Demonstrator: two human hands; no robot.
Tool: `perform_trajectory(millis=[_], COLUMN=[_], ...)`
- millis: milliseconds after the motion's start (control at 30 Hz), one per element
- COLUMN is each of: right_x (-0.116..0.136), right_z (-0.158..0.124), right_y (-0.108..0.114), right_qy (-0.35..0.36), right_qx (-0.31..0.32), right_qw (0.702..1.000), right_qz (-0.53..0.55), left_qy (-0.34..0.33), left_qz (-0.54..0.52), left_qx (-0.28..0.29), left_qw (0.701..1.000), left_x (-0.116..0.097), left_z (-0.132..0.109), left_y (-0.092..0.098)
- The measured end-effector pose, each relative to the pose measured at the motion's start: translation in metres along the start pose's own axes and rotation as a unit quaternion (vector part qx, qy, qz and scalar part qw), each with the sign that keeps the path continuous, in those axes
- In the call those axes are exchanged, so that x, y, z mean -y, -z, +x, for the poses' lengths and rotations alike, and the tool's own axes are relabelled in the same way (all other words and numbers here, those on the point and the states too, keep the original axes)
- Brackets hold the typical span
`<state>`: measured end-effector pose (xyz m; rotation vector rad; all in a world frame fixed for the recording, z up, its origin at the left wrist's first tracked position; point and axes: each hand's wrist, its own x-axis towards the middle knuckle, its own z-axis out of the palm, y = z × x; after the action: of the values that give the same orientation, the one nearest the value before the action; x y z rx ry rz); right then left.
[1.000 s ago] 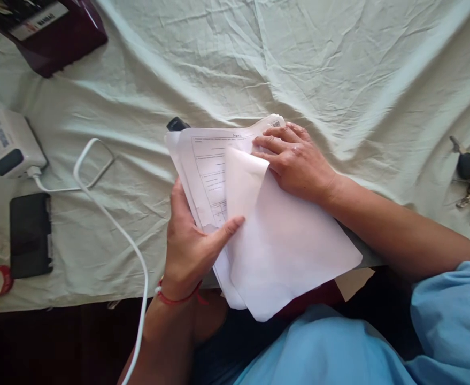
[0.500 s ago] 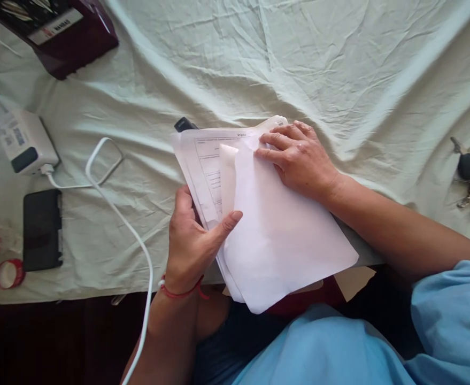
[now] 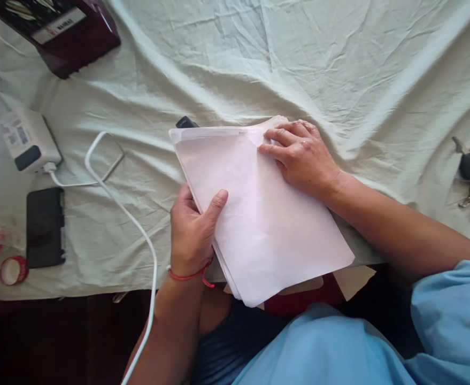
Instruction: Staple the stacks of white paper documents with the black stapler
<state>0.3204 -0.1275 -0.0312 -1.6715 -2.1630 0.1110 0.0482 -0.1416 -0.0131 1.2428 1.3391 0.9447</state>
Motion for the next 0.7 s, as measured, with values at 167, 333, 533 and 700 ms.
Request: perform_trajectory(millis=[167,333,533,700], right_x=[0.005,0.001,-0.008,0.003], right_z=[0.002,0.004,0.011,0.004], right_y=[0.009,0.011,0.022,0.028], right_qy=[-0.021,-0.146,-0.219,-0.148], right_qx=[-0.055,-0.157,-0.044,0.072], right_qw=[0.996,0.931,0.807,0.7], right_qz=[0.07,0.296,0.546,0.695], left_qy=[0.015,-0.041,-0.066,-0.008], left_qz=[-0.018,-0.142,-0.14,-0.275], left_qx=[0.032,-0.107,-0.098,-0.117], left_qw=[0.999,0.983,0.983,0.954], left_x=[-0.011,-0.016,-0.007,-0.019], left_z=[0.001,0.014,0.034,0.033], left_y=[0.004,0.015,0.038,0.031])
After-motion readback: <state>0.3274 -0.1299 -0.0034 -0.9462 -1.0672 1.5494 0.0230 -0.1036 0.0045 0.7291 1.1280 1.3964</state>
